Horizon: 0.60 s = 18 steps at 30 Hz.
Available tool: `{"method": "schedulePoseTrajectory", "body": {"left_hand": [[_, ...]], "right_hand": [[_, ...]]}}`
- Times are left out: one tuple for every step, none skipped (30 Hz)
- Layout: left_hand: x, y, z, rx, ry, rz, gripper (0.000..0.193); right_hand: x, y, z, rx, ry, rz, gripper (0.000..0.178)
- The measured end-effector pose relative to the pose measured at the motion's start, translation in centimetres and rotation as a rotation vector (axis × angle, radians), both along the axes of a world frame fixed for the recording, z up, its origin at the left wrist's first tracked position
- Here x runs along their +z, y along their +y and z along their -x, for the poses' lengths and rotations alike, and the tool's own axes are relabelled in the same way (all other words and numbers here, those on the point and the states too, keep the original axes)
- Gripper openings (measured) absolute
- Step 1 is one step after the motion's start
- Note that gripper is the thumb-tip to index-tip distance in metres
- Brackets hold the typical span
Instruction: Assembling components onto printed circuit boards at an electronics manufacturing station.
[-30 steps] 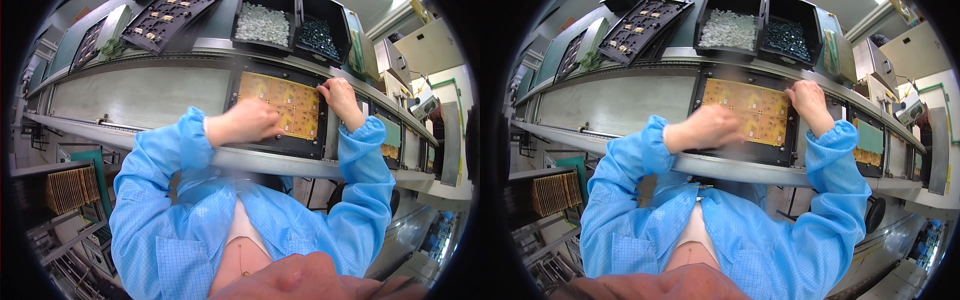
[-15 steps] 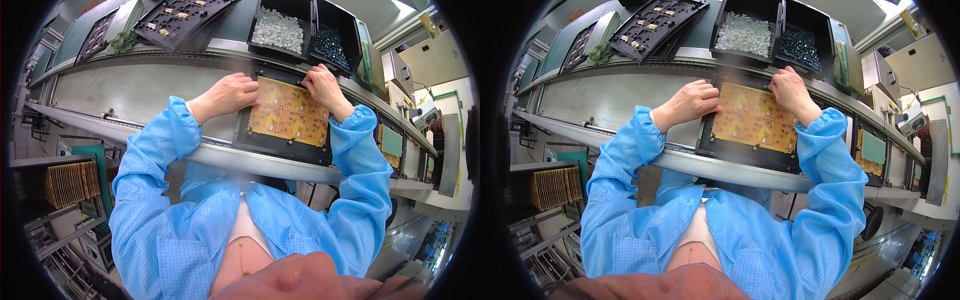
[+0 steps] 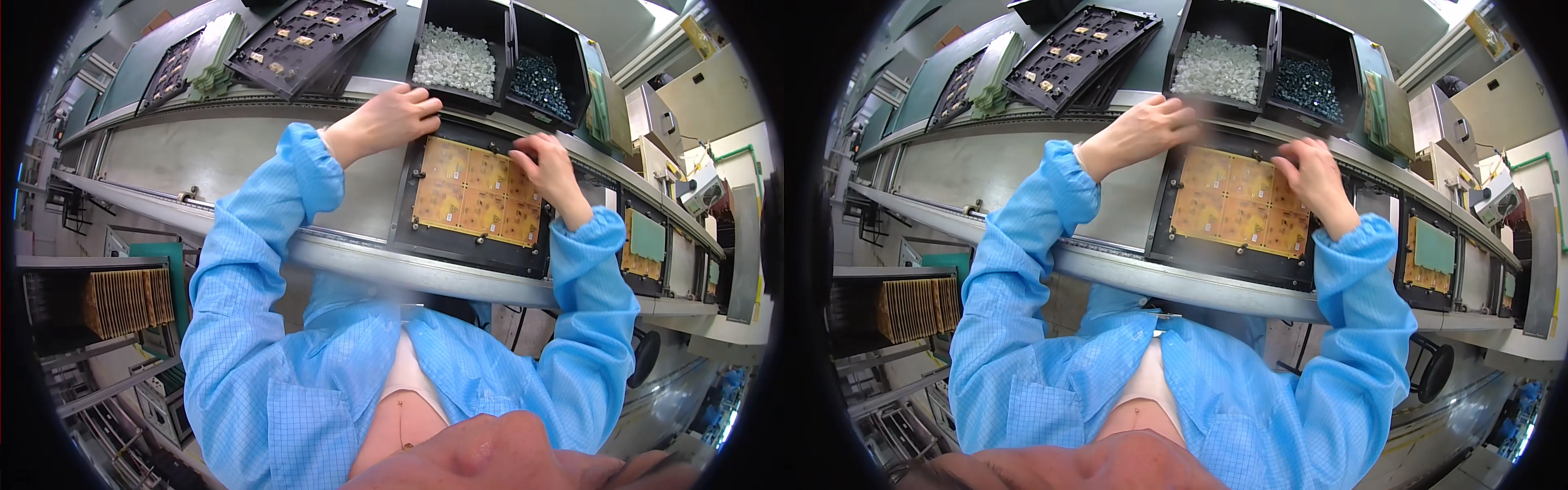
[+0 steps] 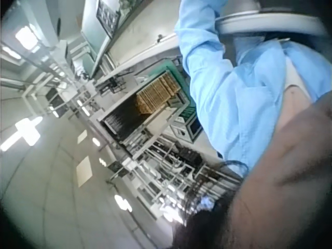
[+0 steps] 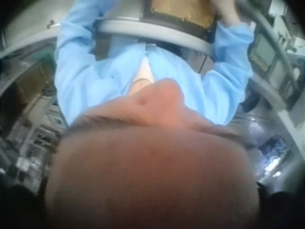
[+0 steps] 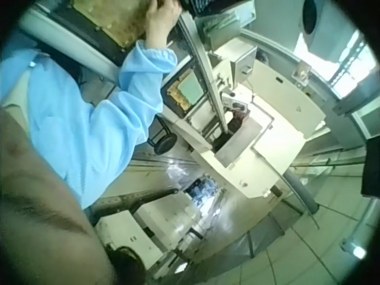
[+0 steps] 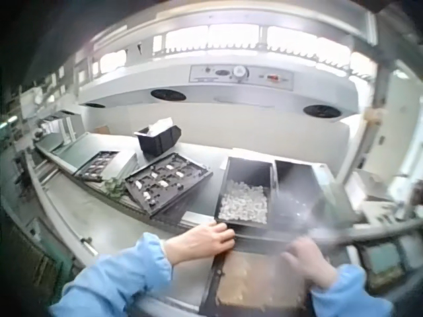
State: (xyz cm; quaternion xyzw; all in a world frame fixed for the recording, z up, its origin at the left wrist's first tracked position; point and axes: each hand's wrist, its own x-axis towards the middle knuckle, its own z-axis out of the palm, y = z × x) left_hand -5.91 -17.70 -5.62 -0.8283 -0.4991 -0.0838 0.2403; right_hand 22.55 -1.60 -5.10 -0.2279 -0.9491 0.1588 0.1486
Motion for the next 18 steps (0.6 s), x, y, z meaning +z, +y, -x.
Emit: {"method": "schedulePoseTrajectory", "body": {"left_hand": [[0.3, 0.5, 0.1, 0.002, 0.010, -0.002, 0.008], [0.7, 1.1, -0.1, -0.064, 0.130, 0.072, 0.006], [1.0, 1.5, -0.3, -0.124, 0.252, 0.152, 0.005], [1.2, 1.8, -0.5, -0.162, 0.299, 0.191, 0.004], [1.4, 2.1, -0.5, -0.166, 0.306, 0.186, 0.004], [1.6, 2.5, -0.4, -0.219, 0.371, 0.195, 0.007], [1.8, 2.8, -0.4, -0.271, 0.436, 0.204, 0.011], [1.8, 3.0, -0.4, -0.295, 0.430, 0.236, 0.011], [1.8, 3.2, -0.6, -0.294, 0.438, 0.234, 0.011], [1.7, 3.3, -0.9, -0.274, 0.449, 0.260, 0.011], [1.8, 3.4, -1.0, -0.254, 0.462, 0.288, 0.011], [1.4, 3.5, -0.9, -0.253, 0.381, 0.288, 0.010], [1.2, 3.6, -0.8, -0.251, 0.389, 0.288, 0.010], [1.6, 3.6, -1.2, -0.198, 0.267, 0.314, 0.009], [2.0, 3.7, -1.6, -0.144, 0.145, 0.340, 0.009], [2.7, 4.2, -1.8, -0.089, -0.008, 0.412, 0.009], [2.9, 4.7, -2.0, -0.086, -0.004, 0.408, 0.009], [3.1, 5.5, -2.0, -0.025, -0.074, 0.180, 0.007]], "right_hand": [[-0.3, 0.2, -1.1, -0.043, 0.080, -0.085, 0.021], [-0.9, 0.5, -2.6, -0.086, 0.107, -0.158, 0.025], [-1.8, 0.7, -3.8, -0.086, 0.116, -0.160, 0.025], [-2.6, 0.9, -4.8, -0.186, 0.138, -0.153, 0.026], [-3.1, 1.0, -5.8, -0.293, 0.158, -0.148, 0.028], [-3.6, 0.9, -6.6, -0.332, 0.196, -0.086, 0.032], [-3.9, 0.6, -7.0, -0.333, 0.203, -0.090, 0.032], [-4.3, 0.2, -7.2, -0.382, 0.178, 0.049, 0.033], [-4.7, 0.0, -7.4, -0.426, 0.152, 0.188, 0.035], [-5.1, -0.1, -7.4, -0.417, 0.194, 0.179, 0.038], [-5.0, -0.4, -7.2, -0.416, 0.203, 0.180, 0.038], [-4.8, -0.7, -7.0, -0.430, 0.206, 0.196, 0.038], [-4.6, -0.8, -6.9, -0.444, 0.209, 0.212, 0.038], [-4.8, -0.8, -7.1, -0.427, 0.223, 0.192, 0.039], [-4.8, -0.8, -7.3, -0.433, 0.229, 0.189, 0.039], [-4.7, -1.0, -7.3, -0.428, 0.204, 0.194, 0.039], [-4.5, -1.1, -7.2, -0.415, 0.180, 0.198, 0.040], [-4.4, -1.3, -6.9, -0.395, 0.187, 0.190, 0.040]]}}
